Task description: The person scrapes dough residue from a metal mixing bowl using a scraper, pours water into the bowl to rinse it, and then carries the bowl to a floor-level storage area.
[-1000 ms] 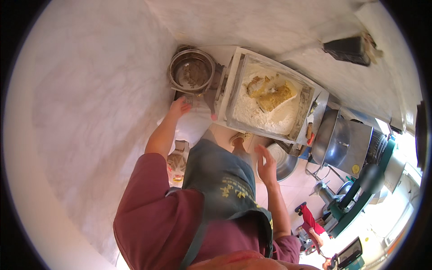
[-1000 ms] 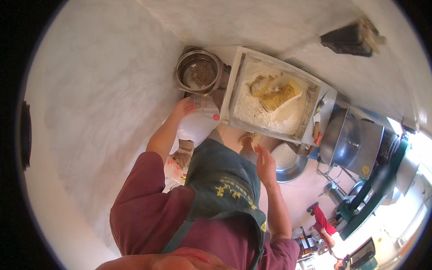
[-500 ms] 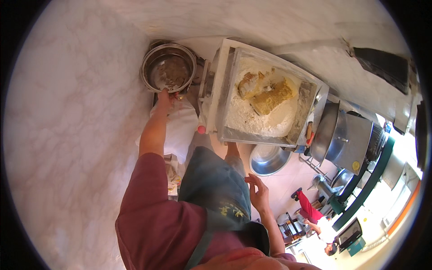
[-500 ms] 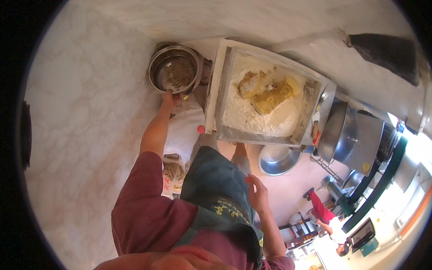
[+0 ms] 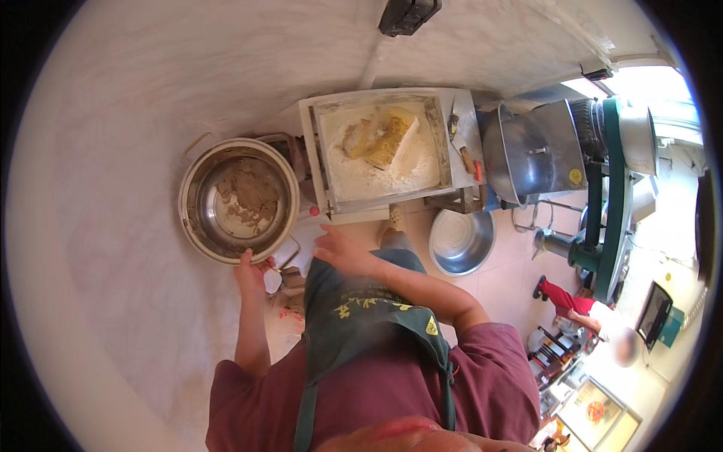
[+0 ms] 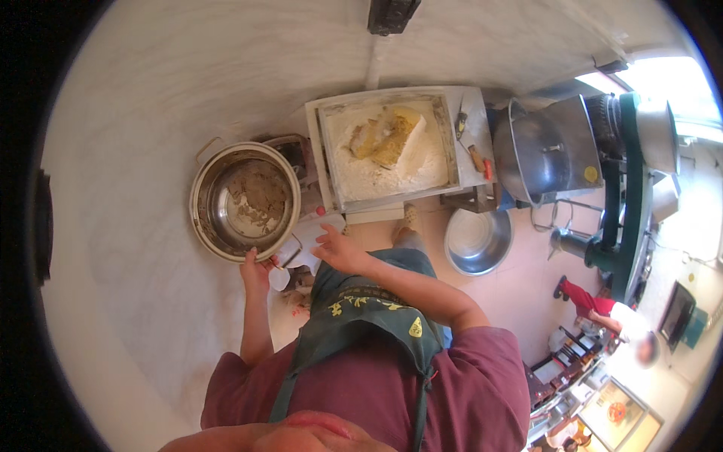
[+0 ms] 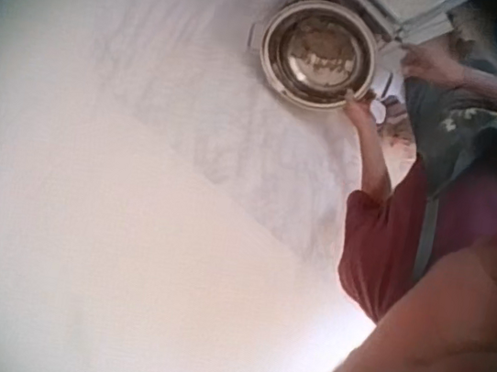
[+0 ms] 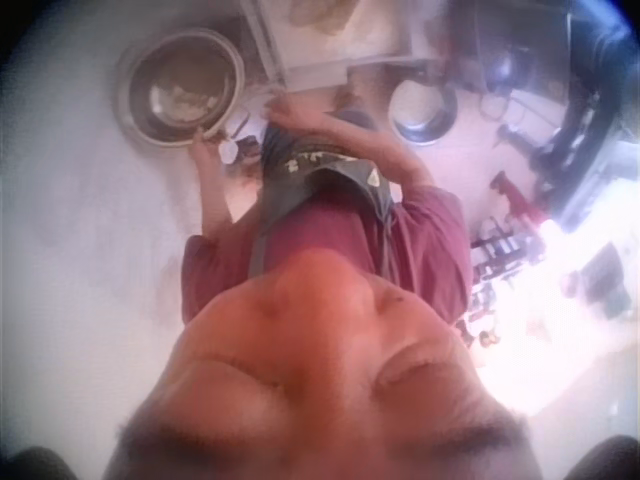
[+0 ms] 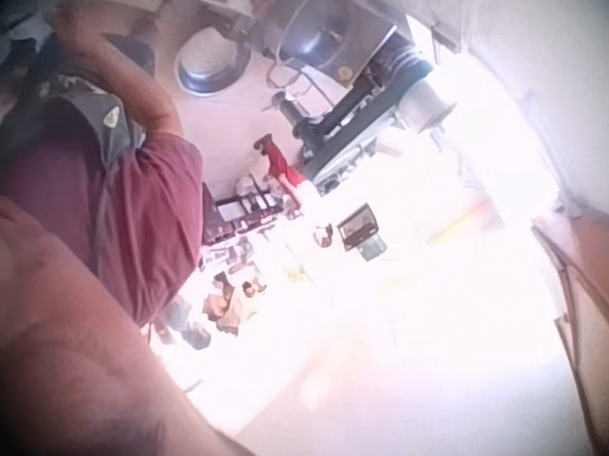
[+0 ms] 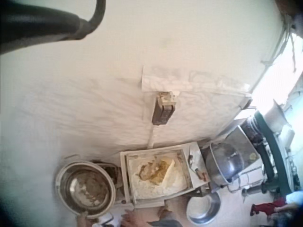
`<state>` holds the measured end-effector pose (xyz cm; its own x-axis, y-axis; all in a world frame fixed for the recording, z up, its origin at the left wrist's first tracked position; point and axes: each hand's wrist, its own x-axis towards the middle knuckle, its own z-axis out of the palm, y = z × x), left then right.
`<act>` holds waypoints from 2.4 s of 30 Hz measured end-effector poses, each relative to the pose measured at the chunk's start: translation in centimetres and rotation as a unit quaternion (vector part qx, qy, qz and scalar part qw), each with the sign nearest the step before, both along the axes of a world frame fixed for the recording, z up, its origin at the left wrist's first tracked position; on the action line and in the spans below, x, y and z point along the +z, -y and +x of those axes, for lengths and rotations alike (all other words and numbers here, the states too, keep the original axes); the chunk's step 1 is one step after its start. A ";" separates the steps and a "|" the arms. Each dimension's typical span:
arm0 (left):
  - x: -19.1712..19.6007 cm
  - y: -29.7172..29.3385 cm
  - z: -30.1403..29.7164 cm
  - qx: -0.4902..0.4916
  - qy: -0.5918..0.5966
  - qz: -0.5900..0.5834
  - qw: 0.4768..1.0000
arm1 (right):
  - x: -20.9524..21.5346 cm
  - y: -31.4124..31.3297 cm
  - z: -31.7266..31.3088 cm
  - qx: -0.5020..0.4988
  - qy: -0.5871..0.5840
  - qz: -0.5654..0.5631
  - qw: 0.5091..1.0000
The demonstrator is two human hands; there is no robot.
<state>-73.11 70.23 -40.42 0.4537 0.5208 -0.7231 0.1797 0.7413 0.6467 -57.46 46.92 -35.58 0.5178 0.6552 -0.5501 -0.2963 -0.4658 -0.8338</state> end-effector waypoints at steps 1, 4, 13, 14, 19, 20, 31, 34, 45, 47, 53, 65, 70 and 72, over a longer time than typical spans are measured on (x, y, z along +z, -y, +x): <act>2.4 1.1 0.1 0.000 -0.008 0.007 1.000 | -0.1 -1.5 0.0 -0.029 -0.072 -0.003 0.997; 8.6 4.1 -0.1 -0.034 0.008 0.025 0.999 | 3.4 -4.8 0.6 -0.106 -0.183 0.068 0.975; 19.3 7.2 2.3 -0.343 0.134 -0.037 0.929 | 2.6 3.2 5.3 -0.211 -0.327 0.006 0.921; 20.3 5.9 1.9 -0.412 0.153 -0.037 0.897 | 4.0 4.7 6.5 -0.243 -0.322 -0.020 0.915; 10.3 -7.7 4.7 -0.243 0.203 0.134 0.939 | 6.1 13.0 11.8 -0.166 -0.414 -0.041 0.894; 11.3 -6.0 10.4 -0.170 0.180 0.191 0.950 | 5.9 11.5 11.8 -0.190 -0.374 -0.079 0.904; 3.2 4.2 31.7 -0.267 0.191 -0.012 0.945 | -2.6 20.0 21.0 -0.003 -0.760 0.016 0.650; -0.1 3.7 33.6 -0.307 0.137 0.018 0.942 | -3.7 22.5 22.7 -0.054 -0.717 0.041 0.693; 1.3 7.4 33.7 -0.204 0.012 -0.196 0.959 | -4.0 24.9 27.7 -0.236 -0.261 0.196 0.915; 0.3 6.8 33.8 -0.174 -0.008 -0.162 0.971 | -5.4 22.6 29.4 -0.259 -0.218 0.128 0.932; -3.2 5.1 32.7 -0.242 -0.139 0.072 0.958 | -8.8 20.7 30.1 -0.325 -0.123 0.001 0.938; -8.4 5.0 30.2 -0.247 0.047 0.059 0.966 | -12.3 21.2 33.2 -0.297 -0.170 -0.079 0.936; -5.7 9.1 31.2 -0.158 0.037 0.077 0.984 | -12.2 19.7 34.4 -0.342 -0.195 -0.019 0.919; -7.3 8.4 30.1 -0.144 0.052 0.075 0.985 | -9.4 18.7 35.0 -0.321 -0.157 -0.014 0.934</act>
<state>-43.02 61.80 -47.75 0.6660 0.4572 -0.5894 0.2959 0.5634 0.7714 -22.41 28.25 -44.97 0.6095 0.2475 -0.7532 -0.7500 -0.1281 -0.6490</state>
